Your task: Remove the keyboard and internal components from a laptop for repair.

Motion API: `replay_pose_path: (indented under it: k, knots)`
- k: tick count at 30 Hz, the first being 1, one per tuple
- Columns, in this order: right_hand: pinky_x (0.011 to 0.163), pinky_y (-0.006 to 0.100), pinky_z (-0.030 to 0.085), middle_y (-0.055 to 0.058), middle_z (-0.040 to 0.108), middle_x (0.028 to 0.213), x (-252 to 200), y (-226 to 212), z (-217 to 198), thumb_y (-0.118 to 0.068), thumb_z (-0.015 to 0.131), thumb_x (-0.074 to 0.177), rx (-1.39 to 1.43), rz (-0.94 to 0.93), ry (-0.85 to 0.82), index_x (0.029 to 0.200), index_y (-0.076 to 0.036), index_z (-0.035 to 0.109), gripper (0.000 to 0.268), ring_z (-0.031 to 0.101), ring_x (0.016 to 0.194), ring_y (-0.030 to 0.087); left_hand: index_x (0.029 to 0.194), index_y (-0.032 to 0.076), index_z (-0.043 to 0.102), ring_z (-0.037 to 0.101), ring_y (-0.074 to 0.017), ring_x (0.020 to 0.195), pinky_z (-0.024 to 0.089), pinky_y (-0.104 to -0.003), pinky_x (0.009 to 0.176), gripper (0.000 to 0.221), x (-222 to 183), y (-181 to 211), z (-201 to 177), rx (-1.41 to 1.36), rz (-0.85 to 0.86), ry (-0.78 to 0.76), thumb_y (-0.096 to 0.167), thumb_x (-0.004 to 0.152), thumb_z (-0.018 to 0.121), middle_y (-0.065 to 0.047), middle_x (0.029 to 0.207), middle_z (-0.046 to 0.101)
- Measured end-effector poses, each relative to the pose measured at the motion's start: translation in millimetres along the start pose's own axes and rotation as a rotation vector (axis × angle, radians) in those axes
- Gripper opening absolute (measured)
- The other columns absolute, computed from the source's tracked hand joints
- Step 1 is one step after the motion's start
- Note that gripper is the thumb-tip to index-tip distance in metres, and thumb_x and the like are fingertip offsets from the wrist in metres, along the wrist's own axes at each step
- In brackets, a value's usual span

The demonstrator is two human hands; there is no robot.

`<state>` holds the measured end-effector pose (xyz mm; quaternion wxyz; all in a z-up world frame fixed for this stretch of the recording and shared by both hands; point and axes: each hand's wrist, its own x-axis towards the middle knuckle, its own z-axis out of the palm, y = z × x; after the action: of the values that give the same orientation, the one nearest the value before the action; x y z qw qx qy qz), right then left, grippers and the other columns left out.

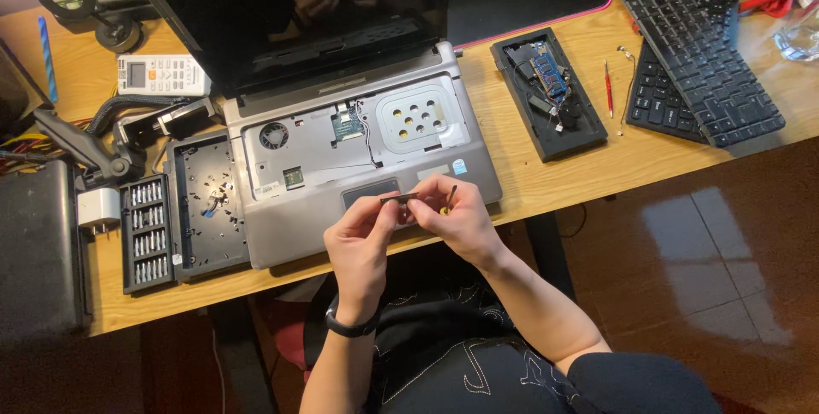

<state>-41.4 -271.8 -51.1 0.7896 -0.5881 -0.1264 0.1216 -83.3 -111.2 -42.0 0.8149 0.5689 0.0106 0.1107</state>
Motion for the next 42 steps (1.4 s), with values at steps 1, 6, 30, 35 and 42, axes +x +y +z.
replay_pose_path:
  k: [1, 6, 30, 35, 42]
  knots:
    - [0.082, 0.026, 0.056, 0.006, 0.073, 0.095, 0, 0, 0, -0.005, 0.065, 0.099, -0.026, 0.0, -0.01, 0.102, 0.003, 0.068, 0.008, 0.068, 0.088, 0.009, 0.111, -0.007, 0.073, 0.069, -0.0101, 0.086, 0.056, -0.026, 0.082, 0.016, -1, 1, 0, -0.005, -0.001, 0.009, 0.002, 0.099, 0.068, -0.005, 0.094, 0.073]
    - [0.082, 0.026, 0.057, 0.005, 0.074, 0.094, -1, -3, 1, -0.005, 0.067, 0.098, -0.018, 0.017, -0.01, 0.102, 0.003, 0.069, 0.009, 0.069, 0.087, 0.009, 0.109, -0.006, 0.072, 0.069, -0.0101, 0.084, 0.057, -0.026, 0.081, 0.015, 1, 2, 1, -0.016, -0.037, 0.002, 0.002, 0.097, 0.069, -0.005, 0.093, 0.075]
    - [0.057, 0.019, 0.043, 0.003, 0.07, 0.08, -2, 2, 3, -0.007, 0.069, 0.098, 0.078, 0.1, 0.072, 0.094, -0.002, 0.065, 0.007, 0.057, 0.066, 0.003, 0.113, -0.008, 0.073, 0.067, -0.0112, 0.085, 0.054, -0.026, 0.082, 0.021, 0, 11, 0, -0.044, -0.057, -0.072, 0.008, 0.102, 0.065, -0.006, 0.094, 0.073]
    - [0.061, 0.02, 0.047, 0.002, 0.07, 0.082, -3, -7, 9, -0.007, 0.068, 0.1, 0.166, 0.085, 0.059, 0.095, -0.002, 0.064, 0.008, 0.063, 0.072, 0.003, 0.113, -0.009, 0.073, 0.068, -0.0123, 0.088, 0.054, -0.027, 0.085, 0.021, 0, 11, 1, -0.086, -0.06, -0.079, 0.006, 0.103, 0.062, -0.007, 0.097, 0.074]
    - [0.049, 0.018, 0.037, 0.004, 0.07, 0.079, -3, -10, 12, -0.007, 0.067, 0.1, 0.191, 0.116, 0.093, 0.096, -0.001, 0.066, 0.007, 0.054, 0.059, 0.002, 0.118, -0.009, 0.072, 0.068, -0.0129, 0.09, 0.055, -0.028, 0.086, 0.022, -1, 7, 3, -0.181, -0.073, -0.016, 0.004, 0.102, 0.063, -0.009, 0.1, 0.074]
